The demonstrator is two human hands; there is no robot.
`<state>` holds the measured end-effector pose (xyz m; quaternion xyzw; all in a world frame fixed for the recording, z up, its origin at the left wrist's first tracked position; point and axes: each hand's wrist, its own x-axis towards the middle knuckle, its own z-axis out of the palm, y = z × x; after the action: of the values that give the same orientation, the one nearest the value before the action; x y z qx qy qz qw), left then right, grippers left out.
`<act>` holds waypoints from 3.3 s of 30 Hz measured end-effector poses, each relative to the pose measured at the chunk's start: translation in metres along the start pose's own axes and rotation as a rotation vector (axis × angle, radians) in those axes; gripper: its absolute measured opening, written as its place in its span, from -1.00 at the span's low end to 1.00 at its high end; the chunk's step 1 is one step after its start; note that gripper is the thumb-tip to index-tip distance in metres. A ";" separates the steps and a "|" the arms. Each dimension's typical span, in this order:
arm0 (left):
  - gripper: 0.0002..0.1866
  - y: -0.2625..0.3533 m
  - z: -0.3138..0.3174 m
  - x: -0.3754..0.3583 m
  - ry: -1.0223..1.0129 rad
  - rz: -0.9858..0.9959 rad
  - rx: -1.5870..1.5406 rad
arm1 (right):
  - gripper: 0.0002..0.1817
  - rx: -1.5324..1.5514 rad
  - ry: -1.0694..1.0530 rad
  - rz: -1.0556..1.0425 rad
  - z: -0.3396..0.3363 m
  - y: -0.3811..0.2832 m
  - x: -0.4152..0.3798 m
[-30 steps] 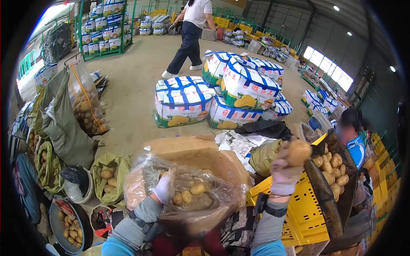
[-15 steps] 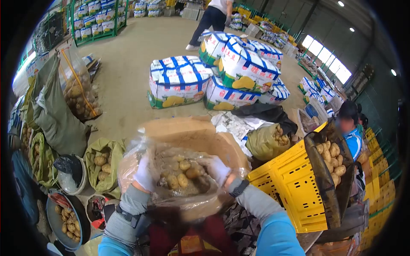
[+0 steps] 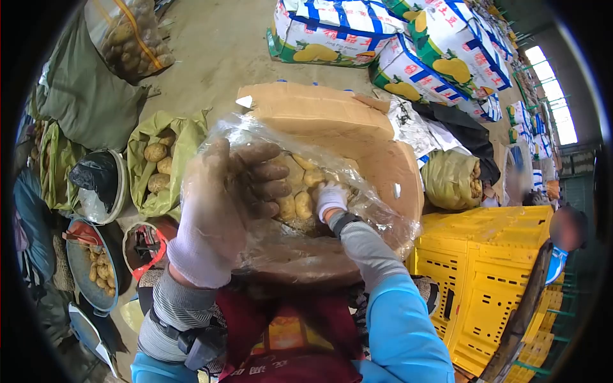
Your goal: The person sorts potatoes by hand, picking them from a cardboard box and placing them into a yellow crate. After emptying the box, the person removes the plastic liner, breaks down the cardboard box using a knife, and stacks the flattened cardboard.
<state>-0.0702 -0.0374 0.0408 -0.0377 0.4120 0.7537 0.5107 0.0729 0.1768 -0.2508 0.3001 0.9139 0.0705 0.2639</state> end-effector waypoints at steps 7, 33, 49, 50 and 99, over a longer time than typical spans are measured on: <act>-0.32 -0.009 0.000 0.003 -0.014 -0.048 -0.050 | -0.28 0.659 -0.466 0.136 0.059 0.038 0.040; -0.35 -0.088 0.044 -0.003 -0.556 0.115 0.324 | -0.55 2.391 0.125 -0.153 -0.169 0.102 -0.162; -0.18 -0.081 0.050 0.007 -0.380 0.329 0.689 | -0.49 1.740 0.545 -0.462 -0.191 0.087 -0.171; -0.18 -0.087 0.042 0.017 -0.402 0.431 0.754 | -0.41 1.545 0.619 -0.492 -0.191 0.084 -0.173; -0.59 -0.088 0.010 0.045 -0.078 0.072 0.142 | 0.00 1.750 1.430 -0.027 -0.205 0.240 -0.482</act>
<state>-0.0175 0.0144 -0.0257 0.0429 0.4454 0.7411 0.5005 0.4166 0.0944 0.2046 0.2627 0.5936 -0.4411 -0.6197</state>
